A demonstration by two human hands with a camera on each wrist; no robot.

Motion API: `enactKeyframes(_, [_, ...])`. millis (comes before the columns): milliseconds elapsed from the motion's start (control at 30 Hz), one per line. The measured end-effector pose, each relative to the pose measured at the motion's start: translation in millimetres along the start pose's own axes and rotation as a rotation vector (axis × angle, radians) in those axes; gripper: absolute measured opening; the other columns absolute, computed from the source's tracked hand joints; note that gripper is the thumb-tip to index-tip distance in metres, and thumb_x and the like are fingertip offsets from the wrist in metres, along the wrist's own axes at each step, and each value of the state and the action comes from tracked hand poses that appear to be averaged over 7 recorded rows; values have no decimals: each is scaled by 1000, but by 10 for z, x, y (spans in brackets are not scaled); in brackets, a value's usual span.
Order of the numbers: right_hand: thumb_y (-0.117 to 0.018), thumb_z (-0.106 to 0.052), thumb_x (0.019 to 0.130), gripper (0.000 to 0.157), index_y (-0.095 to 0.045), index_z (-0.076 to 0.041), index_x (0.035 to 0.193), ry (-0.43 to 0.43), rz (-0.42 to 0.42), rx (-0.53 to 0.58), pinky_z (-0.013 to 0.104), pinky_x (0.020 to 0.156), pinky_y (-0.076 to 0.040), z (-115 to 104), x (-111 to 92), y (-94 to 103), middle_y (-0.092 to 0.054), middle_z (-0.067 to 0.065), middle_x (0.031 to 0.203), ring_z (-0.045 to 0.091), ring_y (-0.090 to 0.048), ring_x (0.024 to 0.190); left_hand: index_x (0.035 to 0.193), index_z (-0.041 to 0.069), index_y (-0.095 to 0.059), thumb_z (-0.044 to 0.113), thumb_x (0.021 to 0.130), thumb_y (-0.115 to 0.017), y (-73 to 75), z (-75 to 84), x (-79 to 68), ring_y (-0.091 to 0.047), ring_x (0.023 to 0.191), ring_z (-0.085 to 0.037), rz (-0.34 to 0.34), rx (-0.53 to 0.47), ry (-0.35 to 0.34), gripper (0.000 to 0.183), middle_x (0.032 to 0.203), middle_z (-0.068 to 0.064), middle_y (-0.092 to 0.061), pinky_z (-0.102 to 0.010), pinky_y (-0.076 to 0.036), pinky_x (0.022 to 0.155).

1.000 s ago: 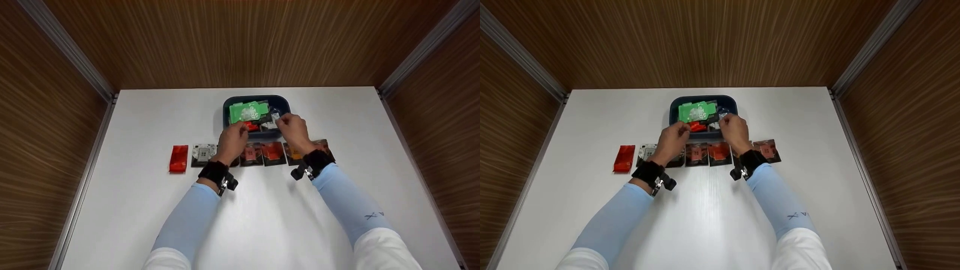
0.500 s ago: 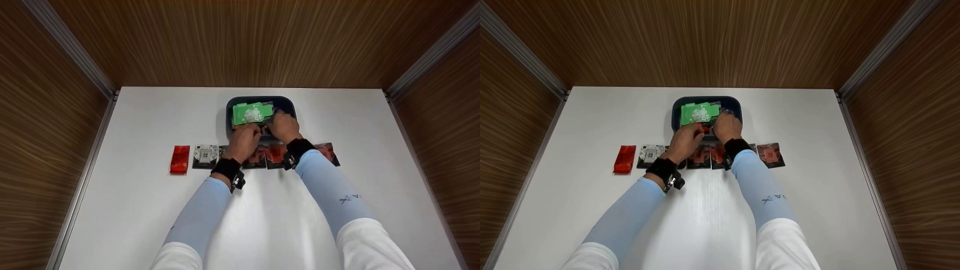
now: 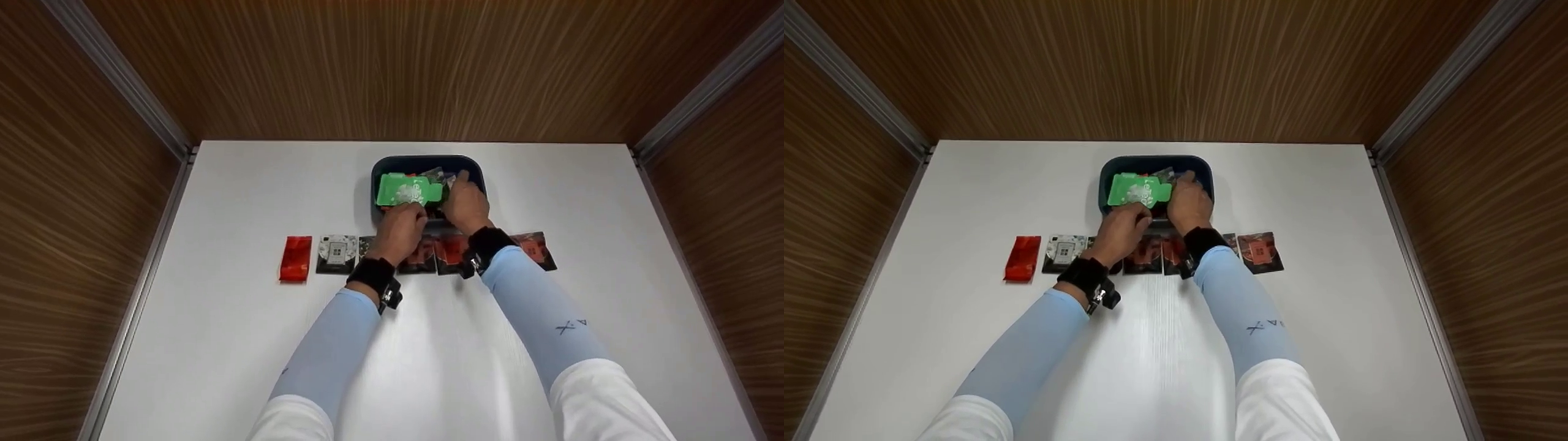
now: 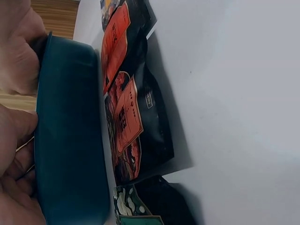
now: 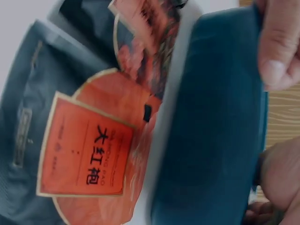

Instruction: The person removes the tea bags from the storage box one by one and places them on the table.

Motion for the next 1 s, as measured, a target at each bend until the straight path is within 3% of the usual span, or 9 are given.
enactKeyframes(200, [-60,-13,103,30,-63,6,125,30,120,211,53,84,-54,79,-115,109,-70,26,108,42,-68,100,118,9,-70,20,109,-59,53,-59,23,-67,103,-24,25,-68,10,17,111,-8,-71,-39,-54,91])
enactKeyframes(400, [-66,-18,105,34,-60,2,132,33,66,567,34,77,-51,217,-374,180,-69,18,114,26,-66,95,120,9,-70,19,109,-60,114,-37,-46,-67,99,-22,94,-174,39,17,112,-7,-70,-38,-54,86])
enactKeyframes(467, [-68,-15,104,36,-57,2,134,17,21,720,31,81,-54,250,-492,175,-68,19,121,23,-67,101,121,11,-70,19,108,-61,100,-5,-101,-67,99,-20,107,-221,49,17,113,-5,-71,-38,-55,86])
enactKeyframes(633, [-71,-3,98,44,-53,7,137,12,-42,962,23,85,-57,283,-746,50,-67,27,129,17,-69,107,130,16,-67,24,107,-63,26,63,-238,-69,110,-19,95,-339,73,25,121,-3,-72,-38,-55,93])
enactKeyframes(700, [-72,-1,96,46,-53,7,138,18,-56,975,21,83,-57,282,-828,-18,-68,28,130,15,-70,106,137,16,-64,26,107,-63,-10,81,-284,-68,113,-18,72,-390,84,32,124,-3,-72,-38,-55,95])
enactKeyframes(833, [-70,2,96,47,-53,8,139,23,-87,1008,23,84,-59,283,-949,-146,-68,28,129,12,-70,104,143,12,-60,25,106,-64,-75,99,-358,-69,101,-17,39,-447,112,40,119,-5,-72,-36,-56,85])
enactKeyframes(1000, [-70,-1,99,36,-59,8,131,7,-74,1052,28,78,-60,334,-1048,-268,-74,20,115,15,-72,96,122,8,-67,22,104,-69,-141,89,-411,-64,84,-12,75,-477,109,22,105,-5,-71,-29,-53,72])
Point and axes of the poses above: each hand's wrist, its own x-axis towards the middle knuckle, its own y-axis out of the back of the hand, z = x × y, the point moved 1 cm from there along x, towards the middle knuckle
